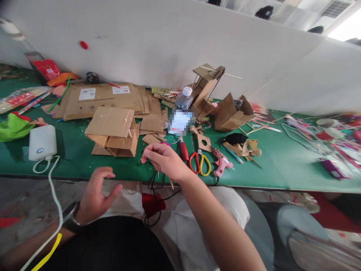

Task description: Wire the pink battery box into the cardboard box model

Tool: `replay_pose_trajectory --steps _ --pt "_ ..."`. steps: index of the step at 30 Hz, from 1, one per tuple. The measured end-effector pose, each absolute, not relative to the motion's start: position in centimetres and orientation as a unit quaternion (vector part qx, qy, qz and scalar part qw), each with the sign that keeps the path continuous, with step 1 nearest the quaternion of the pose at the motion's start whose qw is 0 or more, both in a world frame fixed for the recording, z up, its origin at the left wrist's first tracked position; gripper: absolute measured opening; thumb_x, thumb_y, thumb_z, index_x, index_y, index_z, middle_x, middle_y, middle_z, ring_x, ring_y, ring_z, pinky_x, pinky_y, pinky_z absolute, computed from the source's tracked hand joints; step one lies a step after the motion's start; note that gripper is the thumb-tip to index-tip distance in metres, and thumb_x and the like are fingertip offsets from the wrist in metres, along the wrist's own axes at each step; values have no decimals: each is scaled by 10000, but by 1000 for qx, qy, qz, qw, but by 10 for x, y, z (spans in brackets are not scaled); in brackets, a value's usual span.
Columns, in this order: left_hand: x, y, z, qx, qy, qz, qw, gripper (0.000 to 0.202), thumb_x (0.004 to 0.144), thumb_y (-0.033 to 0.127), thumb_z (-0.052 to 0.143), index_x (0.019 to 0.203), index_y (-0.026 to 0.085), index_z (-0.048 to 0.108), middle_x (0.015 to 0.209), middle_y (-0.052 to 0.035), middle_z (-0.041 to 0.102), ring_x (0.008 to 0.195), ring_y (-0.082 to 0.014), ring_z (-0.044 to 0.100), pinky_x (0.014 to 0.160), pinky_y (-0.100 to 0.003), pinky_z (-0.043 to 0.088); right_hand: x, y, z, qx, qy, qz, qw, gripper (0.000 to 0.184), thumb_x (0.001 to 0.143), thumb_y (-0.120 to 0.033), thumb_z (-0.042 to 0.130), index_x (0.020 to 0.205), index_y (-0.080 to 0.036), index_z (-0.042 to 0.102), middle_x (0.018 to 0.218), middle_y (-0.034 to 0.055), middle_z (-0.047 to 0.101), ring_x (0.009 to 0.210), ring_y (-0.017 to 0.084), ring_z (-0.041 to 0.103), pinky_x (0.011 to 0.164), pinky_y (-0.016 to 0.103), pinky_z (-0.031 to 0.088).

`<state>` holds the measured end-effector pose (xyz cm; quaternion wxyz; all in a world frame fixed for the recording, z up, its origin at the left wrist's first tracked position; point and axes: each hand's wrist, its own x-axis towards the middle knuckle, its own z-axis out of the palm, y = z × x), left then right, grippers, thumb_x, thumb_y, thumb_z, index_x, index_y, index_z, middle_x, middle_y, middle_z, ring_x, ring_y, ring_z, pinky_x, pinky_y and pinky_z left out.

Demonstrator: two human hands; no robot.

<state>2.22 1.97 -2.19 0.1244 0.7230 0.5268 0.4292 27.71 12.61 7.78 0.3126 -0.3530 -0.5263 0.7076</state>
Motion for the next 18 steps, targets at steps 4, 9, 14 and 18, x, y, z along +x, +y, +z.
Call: replay_pose_trajectory --steps 4,9,14,18 --pt "64 23 -2 725 390 394 410 125 1037 314 551 1078 220 623 927 -52 633 820 -185 602 741 -318 516 294 127 81 -363 -600 651 292 365 957 -506 740 825 -175 661 713 -31 574 511 61 365 459 226 230" --pt "111 77 15 682 360 475 424 457 997 405 659 1387 220 508 1048 -66 624 871 -183 570 800 -326 514 321 116 92 -348 -648 608 299 276 981 -423 738 869 -176 689 791 -5 602 712 117 500 654 252 415" --pt "128 109 26 761 298 330 473 263 1037 441 610 1047 189 684 885 -41 704 769 -168 614 698 -281 470 348 105 94 -364 -670 590 264 255 1018 -412 684 900 -186 690 854 14 659 772 135 558 683 255 437" --pt "126 118 21 807 259 292 443 416 1100 395 465 800 182 658 733 -20 658 673 -135 575 648 -259 418 363 103 88 -416 -655 584 240 286 1020 -435 675 875 -189 663 774 -16 598 700 118 508 629 241 405"
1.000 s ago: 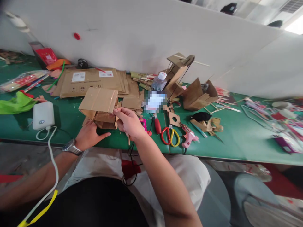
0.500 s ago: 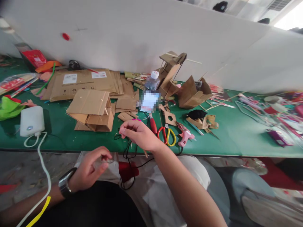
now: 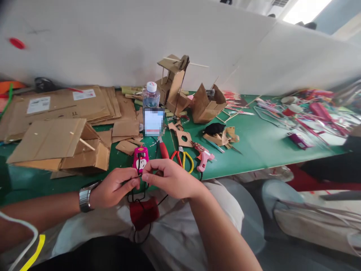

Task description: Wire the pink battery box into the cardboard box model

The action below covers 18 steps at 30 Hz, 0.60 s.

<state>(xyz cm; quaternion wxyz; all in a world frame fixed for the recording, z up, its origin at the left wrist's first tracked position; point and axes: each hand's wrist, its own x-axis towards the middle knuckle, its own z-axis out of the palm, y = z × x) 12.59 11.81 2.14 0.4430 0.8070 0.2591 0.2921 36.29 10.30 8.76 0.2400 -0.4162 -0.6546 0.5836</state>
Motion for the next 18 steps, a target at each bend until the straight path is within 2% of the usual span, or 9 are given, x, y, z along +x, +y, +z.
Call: replay_pose_trajectory --steps 3,6,11,14,16,18 --pt "121 123 11 810 204 308 455 422 1108 370 434 783 184 629 711 -9 626 657 -119 561 646 -241 414 372 104 85 -432 -640 604 195 309 1027 -463 656 885 -189 641 749 -23 595 675 112 511 614 238 404" --pt "115 124 0 793 180 326 483 392 1105 354 448 785 190 605 705 -2 602 650 -113 549 646 -232 415 381 105 85 -445 -645 599 166 338 1021 -492 654 873 -189 622 714 -37 541 638 104 440 570 238 348" --pt "105 122 -7 764 179 342 518 286 1101 300 470 888 200 633 770 -17 657 690 -119 587 671 -233 446 394 107 85 -479 -636 582 164 324 1017 -465 641 836 -200 600 682 -45 465 630 113 387 564 261 305" --pt "103 122 -7 746 194 370 519 248 1099 270 471 918 202 625 768 -21 652 693 -125 581 669 -242 451 395 110 78 -511 -599 580 209 253 1017 -400 544 886 -202 633 702 -27 459 630 130 379 554 277 295" --pt "103 123 -8 735 193 390 519 246 1098 266 465 903 203 600 755 -17 614 698 -131 561 673 -254 447 391 112 72 -527 -540 601 263 190 955 -313 486 907 -205 635 687 -31 413 589 131 323 517 285 243" --pt "102 124 -8 728 184 406 521 258 1097 274 454 874 204 563 779 -23 577 724 -142 545 686 -275 445 386 114 68 -540 -483 611 318 129 868 -258 499 885 -210 618 671 -39 386 553 123 277 490 287 187"
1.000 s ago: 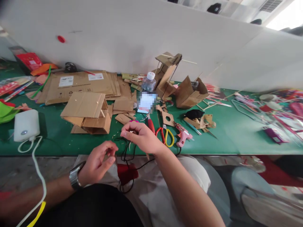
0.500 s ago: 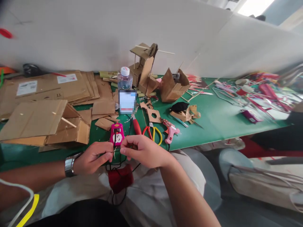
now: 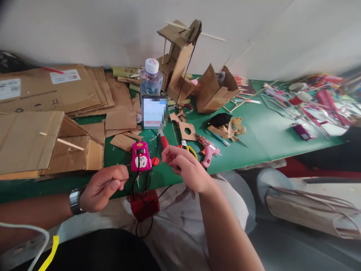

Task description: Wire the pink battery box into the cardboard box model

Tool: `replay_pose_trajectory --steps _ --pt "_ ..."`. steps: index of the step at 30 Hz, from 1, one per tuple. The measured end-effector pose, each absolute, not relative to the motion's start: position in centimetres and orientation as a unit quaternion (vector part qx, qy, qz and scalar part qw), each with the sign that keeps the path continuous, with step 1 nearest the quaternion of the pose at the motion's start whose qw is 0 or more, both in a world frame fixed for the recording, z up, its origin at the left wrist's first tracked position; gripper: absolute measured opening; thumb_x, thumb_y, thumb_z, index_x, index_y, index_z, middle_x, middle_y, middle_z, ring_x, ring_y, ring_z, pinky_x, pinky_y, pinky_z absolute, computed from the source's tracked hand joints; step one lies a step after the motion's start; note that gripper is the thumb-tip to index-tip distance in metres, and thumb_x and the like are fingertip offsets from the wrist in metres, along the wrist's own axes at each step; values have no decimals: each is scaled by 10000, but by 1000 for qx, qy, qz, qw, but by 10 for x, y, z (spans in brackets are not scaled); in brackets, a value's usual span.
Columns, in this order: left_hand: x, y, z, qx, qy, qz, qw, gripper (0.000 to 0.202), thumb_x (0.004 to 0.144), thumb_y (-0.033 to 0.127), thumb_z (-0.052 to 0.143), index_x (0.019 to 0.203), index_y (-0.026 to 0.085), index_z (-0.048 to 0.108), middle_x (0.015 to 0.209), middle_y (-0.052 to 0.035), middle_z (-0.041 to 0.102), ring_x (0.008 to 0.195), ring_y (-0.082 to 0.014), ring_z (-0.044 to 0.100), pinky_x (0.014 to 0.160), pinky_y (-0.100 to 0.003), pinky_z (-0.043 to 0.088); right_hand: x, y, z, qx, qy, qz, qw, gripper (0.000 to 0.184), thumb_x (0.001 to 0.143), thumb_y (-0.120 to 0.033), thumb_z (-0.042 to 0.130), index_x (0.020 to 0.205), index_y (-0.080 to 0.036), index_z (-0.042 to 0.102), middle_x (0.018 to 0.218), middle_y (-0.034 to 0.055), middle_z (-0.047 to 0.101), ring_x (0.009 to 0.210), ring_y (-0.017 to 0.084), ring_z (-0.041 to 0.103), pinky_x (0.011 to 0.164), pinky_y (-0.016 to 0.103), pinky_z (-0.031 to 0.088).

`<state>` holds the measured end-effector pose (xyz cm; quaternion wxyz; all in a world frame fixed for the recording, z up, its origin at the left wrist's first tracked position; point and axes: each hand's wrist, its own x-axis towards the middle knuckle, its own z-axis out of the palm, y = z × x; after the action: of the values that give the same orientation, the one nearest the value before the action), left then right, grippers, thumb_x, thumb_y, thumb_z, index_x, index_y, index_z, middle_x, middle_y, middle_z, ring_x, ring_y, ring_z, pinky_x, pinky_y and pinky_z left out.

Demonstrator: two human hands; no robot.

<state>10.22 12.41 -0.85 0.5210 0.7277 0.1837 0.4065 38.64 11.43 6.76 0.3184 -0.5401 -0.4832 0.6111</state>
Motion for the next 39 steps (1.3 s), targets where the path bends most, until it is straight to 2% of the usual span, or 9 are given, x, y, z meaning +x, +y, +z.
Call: replay_pose_trajectory --steps 6,11,14,19,24,29,32,35,39 --pt "99 124 -9 713 175 401 547 338 1106 411 394 849 208 481 905 -57 550 798 -170 526 747 -331 455 368 120 64 -519 -458 585 423 155 928 -348 715 994 -219 660 800 -14 536 622 107 430 514 252 288" --pt "104 118 -12 667 204 366 616 486 980 683 579 903 212 486 1048 -90 597 897 -195 556 803 -341 506 335 113 56 -490 -442 606 445 359 814 -458 907 885 -224 644 693 -47 540 503 76 375 421 233 275" --pt "106 115 -14 646 213 332 654 590 875 755 687 1029 197 575 1024 -85 637 850 -188 587 754 -320 523 311 104 48 -467 -408 638 457 404 766 -468 943 836 -235 621 717 -34 599 514 109 534 438 253 440" --pt "101 112 -15 678 221 333 616 328 1041 508 567 982 193 637 808 -24 617 700 -140 551 655 -273 448 297 98 43 -449 -397 637 484 424 720 -418 979 788 -235 602 739 -29 621 605 157 671 546 301 585" --pt "101 116 -10 704 226 349 576 362 1056 354 525 740 204 431 670 12 562 610 -111 456 591 -253 363 304 102 44 -447 -428 614 490 406 703 -372 993 791 -226 624 810 -25 619 611 127 643 545 275 566" --pt "104 116 -6 695 232 368 573 420 1023 273 581 700 207 320 616 42 473 557 -86 410 546 -222 339 324 108 46 -475 -525 552 440 356 846 -477 873 943 -244 622 779 -14 639 660 156 633 629 313 555" --pt "104 116 -7 617 234 400 636 438 1039 298 589 709 207 316 681 20 552 587 -95 533 560 -217 423 367 120 50 -624 -634 303 344 244 949 -455 745 1010 -233 667 859 31 692 730 172 627 691 329 490" --pt "104 118 -9 550 218 438 677 433 1041 319 612 724 203 342 699 21 558 601 -100 562 589 -234 467 417 133 45 -750 -622 145 169 205 886 -372 744 990 -227 643 813 30 671 797 227 637 717 346 438" --pt "103 121 -11 515 209 450 699 424 1045 328 623 728 199 372 687 16 565 630 -111 562 613 -252 470 446 136 25 -791 -591 152 40 383 773 -388 801 1064 -206 631 852 62 700 903 289 670 768 366 446"
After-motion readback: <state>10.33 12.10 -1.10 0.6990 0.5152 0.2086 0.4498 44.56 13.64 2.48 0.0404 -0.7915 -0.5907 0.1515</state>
